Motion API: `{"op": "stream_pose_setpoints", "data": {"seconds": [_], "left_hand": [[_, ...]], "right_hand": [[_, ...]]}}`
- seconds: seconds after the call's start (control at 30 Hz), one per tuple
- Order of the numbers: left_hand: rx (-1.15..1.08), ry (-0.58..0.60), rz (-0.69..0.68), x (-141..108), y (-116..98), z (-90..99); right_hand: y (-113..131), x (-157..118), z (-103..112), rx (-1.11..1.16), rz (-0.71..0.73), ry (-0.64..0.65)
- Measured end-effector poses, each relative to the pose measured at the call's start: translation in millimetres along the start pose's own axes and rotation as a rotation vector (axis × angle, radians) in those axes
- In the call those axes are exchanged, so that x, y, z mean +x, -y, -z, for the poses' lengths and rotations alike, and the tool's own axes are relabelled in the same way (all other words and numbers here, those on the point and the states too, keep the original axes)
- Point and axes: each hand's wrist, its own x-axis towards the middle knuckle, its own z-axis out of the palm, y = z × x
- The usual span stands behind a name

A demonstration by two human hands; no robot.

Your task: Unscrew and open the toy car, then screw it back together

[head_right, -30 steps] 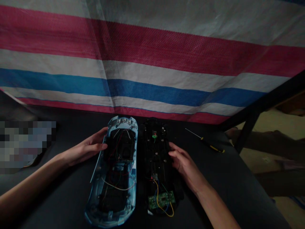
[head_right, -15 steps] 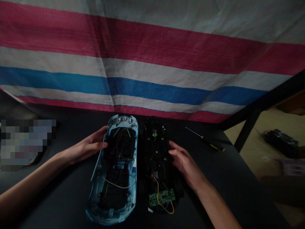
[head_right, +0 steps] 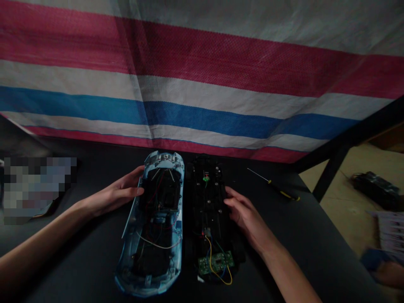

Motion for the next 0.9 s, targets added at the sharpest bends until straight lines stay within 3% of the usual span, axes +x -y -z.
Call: {"op": "stream_pose_setpoints", "data": {"seconds": [0.43, 0.77, 0.9], "left_hand": [[-0.001, -0.02, 0.009, 0.6, 2.6, 3.1], [0.018, -0.018, -0.005, 0.7, 1.0, 1.0], [0.025, -0.014, 0.002, 1.1, 0.6, 0.5]], "right_hand": [[-5.4, 0.7, 2.9, -0.015, 0.01, -0.171], [-9.0, 4.0, 7.6, -0.031, 0.025, -0.187], [-5.8, 3.7, 6.0, -0.032, 0.009, -0.126]]}}
